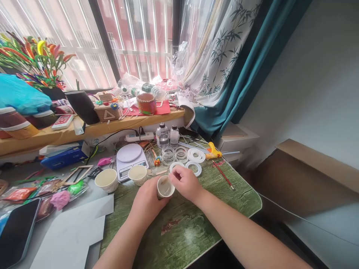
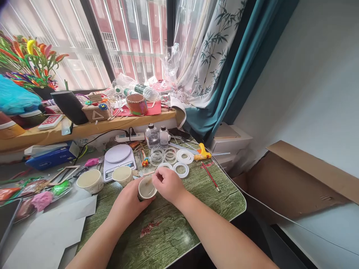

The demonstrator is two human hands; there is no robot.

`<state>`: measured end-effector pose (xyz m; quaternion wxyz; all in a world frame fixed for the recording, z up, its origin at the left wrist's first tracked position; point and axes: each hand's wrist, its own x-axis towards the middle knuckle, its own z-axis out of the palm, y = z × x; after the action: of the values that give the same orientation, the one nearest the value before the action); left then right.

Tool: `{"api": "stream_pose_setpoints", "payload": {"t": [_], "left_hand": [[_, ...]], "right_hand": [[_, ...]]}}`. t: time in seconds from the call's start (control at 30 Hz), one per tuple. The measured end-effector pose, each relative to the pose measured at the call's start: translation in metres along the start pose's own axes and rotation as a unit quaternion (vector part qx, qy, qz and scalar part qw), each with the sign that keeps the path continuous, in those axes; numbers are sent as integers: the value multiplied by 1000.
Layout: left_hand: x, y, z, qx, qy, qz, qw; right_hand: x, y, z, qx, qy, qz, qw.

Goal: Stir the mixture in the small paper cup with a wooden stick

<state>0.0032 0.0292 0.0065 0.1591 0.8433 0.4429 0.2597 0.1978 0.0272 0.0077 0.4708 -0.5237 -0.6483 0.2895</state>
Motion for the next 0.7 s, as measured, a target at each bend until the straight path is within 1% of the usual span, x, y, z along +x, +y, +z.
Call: {"api": "stream_pose_setpoints", "payload": {"t": [0.07, 0.17, 0.27, 0.37, 0.47, 0.57, 0.63, 0.7], "left_hand": [[0, -4, 0, 17, 21, -4, 1000], [0, -9, 3, 52, 42, -36, 997], [0, -13, 5, 78, 34, -58, 995], [1, -13, 7, 83, 22, -30, 996], [1, -12, 7, 95, 22, 3, 995], [1, -13, 7, 102, 22, 7, 995], [1, -14, 7, 100, 21, 2, 995], [1, -14, 7, 98, 23, -2, 995]], "right_hand": [[9, -1, 1, 17, 3, -26, 1000], [14, 3, 6, 44, 26, -66, 997], [8, 12, 11, 57, 47, -90, 993], [4, 18, 10, 39, 42, -119, 991], [6, 19, 5, 7, 31, -152, 988], [9, 18, 1, 28, 23, -135, 990], [8, 18, 0, 61, -9, -118, 991], [7, 17, -2, 67, -32, -109, 991]]}}
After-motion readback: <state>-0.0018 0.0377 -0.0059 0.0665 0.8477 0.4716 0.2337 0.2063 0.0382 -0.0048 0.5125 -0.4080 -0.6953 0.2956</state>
